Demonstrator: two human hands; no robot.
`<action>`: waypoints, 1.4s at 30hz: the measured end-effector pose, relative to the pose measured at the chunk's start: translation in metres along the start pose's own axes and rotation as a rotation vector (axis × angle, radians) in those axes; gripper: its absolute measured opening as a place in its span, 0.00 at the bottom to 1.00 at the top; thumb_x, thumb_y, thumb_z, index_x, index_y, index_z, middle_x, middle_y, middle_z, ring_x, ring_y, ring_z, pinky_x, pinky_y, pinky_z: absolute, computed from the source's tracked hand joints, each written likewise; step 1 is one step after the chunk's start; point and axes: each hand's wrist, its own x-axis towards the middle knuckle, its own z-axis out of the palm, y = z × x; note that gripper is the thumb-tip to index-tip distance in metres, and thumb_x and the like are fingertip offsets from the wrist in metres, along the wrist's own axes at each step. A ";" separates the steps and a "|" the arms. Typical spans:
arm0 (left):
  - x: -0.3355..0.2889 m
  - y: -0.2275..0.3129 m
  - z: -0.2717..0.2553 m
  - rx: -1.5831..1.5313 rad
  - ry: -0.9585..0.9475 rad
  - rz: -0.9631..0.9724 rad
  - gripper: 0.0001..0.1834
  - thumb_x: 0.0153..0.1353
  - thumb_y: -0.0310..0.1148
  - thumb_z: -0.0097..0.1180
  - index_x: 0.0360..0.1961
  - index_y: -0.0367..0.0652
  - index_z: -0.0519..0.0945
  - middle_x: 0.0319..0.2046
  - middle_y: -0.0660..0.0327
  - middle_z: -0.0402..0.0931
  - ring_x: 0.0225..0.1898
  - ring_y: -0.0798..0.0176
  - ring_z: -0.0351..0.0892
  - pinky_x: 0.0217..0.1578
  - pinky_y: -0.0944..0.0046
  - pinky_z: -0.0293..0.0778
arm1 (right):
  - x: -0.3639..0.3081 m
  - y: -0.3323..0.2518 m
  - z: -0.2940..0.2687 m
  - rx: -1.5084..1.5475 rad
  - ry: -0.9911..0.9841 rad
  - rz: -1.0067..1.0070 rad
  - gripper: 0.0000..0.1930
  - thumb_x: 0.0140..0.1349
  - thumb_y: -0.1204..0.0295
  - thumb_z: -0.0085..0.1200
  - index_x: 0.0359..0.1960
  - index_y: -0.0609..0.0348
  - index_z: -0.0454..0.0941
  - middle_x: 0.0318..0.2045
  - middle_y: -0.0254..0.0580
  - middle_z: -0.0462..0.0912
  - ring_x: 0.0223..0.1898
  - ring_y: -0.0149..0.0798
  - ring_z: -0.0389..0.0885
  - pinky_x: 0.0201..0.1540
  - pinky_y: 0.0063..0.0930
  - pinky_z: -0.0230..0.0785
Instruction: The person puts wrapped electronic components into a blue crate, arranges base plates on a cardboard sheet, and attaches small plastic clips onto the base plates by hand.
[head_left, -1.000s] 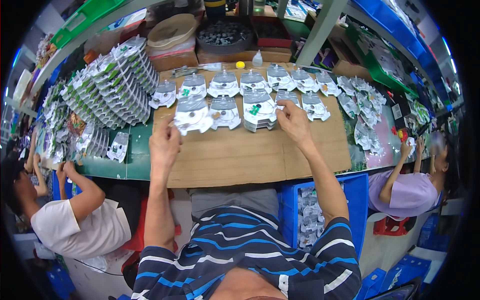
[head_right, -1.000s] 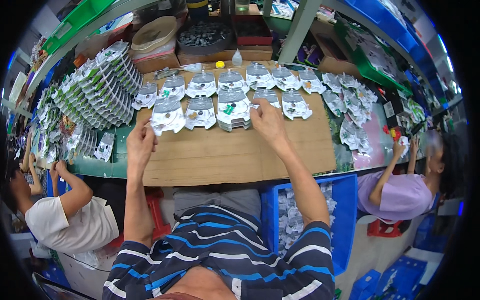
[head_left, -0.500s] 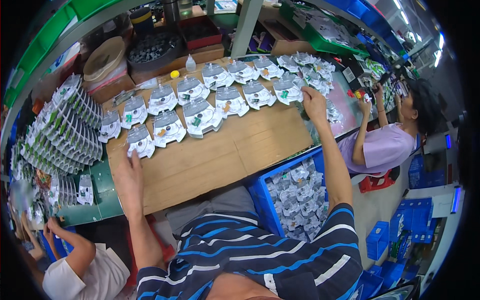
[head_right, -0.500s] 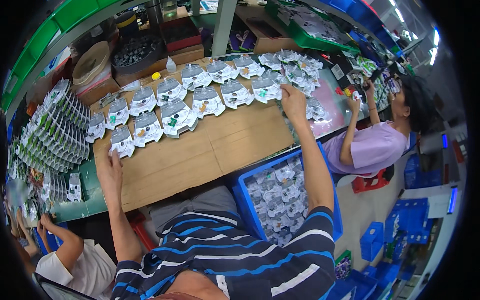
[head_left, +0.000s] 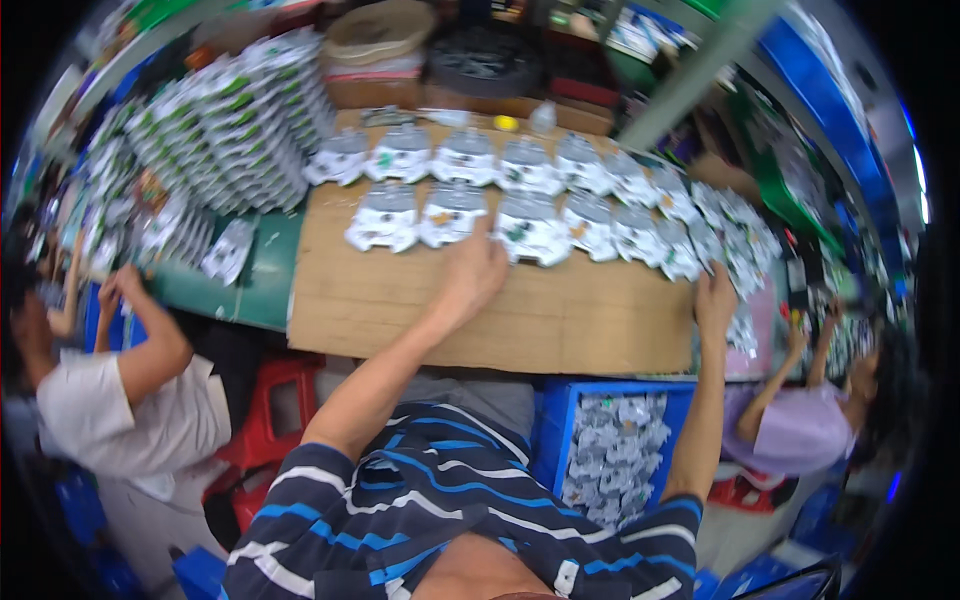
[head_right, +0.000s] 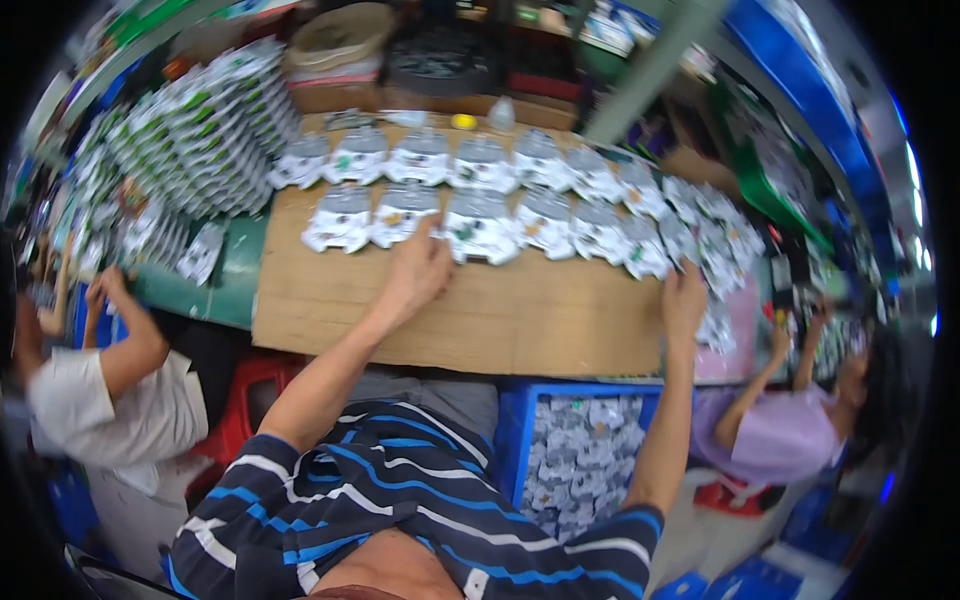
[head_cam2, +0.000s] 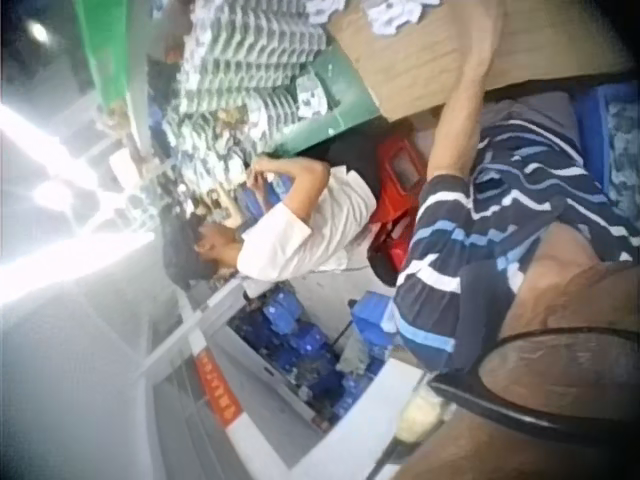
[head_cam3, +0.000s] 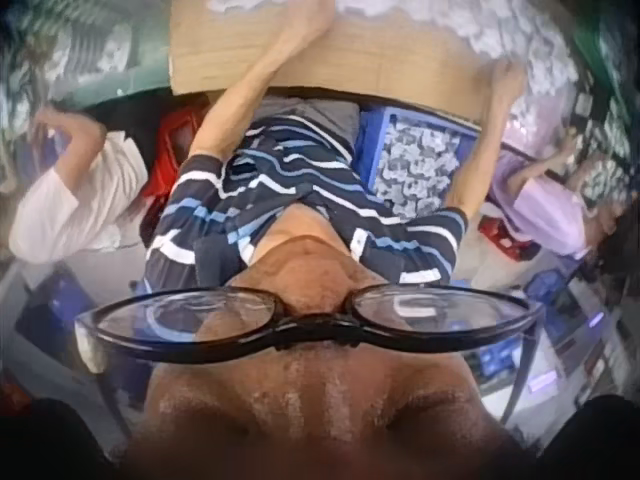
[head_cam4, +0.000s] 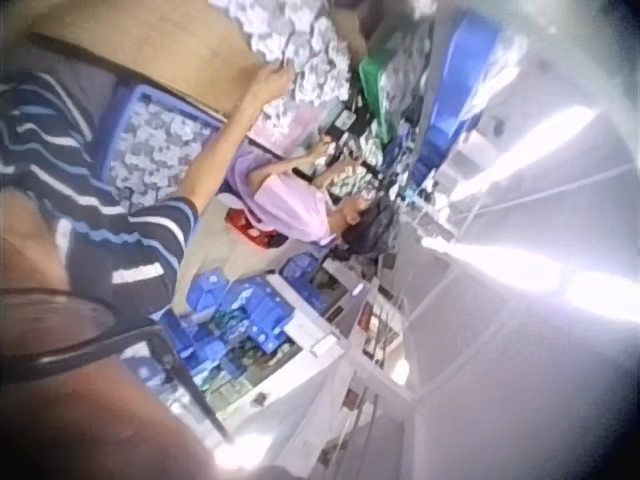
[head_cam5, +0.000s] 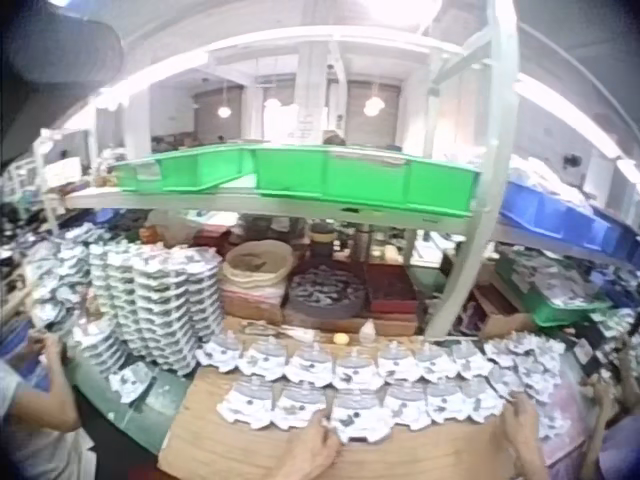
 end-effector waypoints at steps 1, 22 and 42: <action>0.000 -0.004 -0.003 0.046 0.051 0.028 0.20 0.67 0.31 0.50 0.57 0.34 0.72 0.22 0.45 0.80 0.26 0.45 0.83 0.31 0.51 0.77 | -0.006 -0.005 -0.003 0.079 -0.017 0.026 0.17 0.67 0.67 0.55 0.51 0.66 0.79 0.31 0.54 0.85 0.31 0.48 0.84 0.37 0.40 0.75; -0.040 -0.104 -0.236 0.285 0.416 -0.086 0.18 0.70 0.33 0.50 0.57 0.37 0.78 0.22 0.54 0.81 0.21 0.61 0.83 0.26 0.58 0.78 | -0.092 -0.233 0.001 0.561 -0.529 -0.083 0.13 0.73 0.69 0.52 0.49 0.65 0.81 0.24 0.35 0.80 0.21 0.24 0.75 0.25 0.20 0.67; -0.035 -0.244 -0.430 0.053 1.151 -0.351 0.28 0.62 0.27 0.47 0.65 0.34 0.69 0.52 0.41 0.80 0.51 0.41 0.82 0.55 0.50 0.74 | -0.150 -0.679 0.134 0.502 -0.322 -1.235 0.26 0.55 0.57 0.68 0.50 0.60 0.78 0.49 0.50 0.78 0.53 0.50 0.75 0.50 0.42 0.66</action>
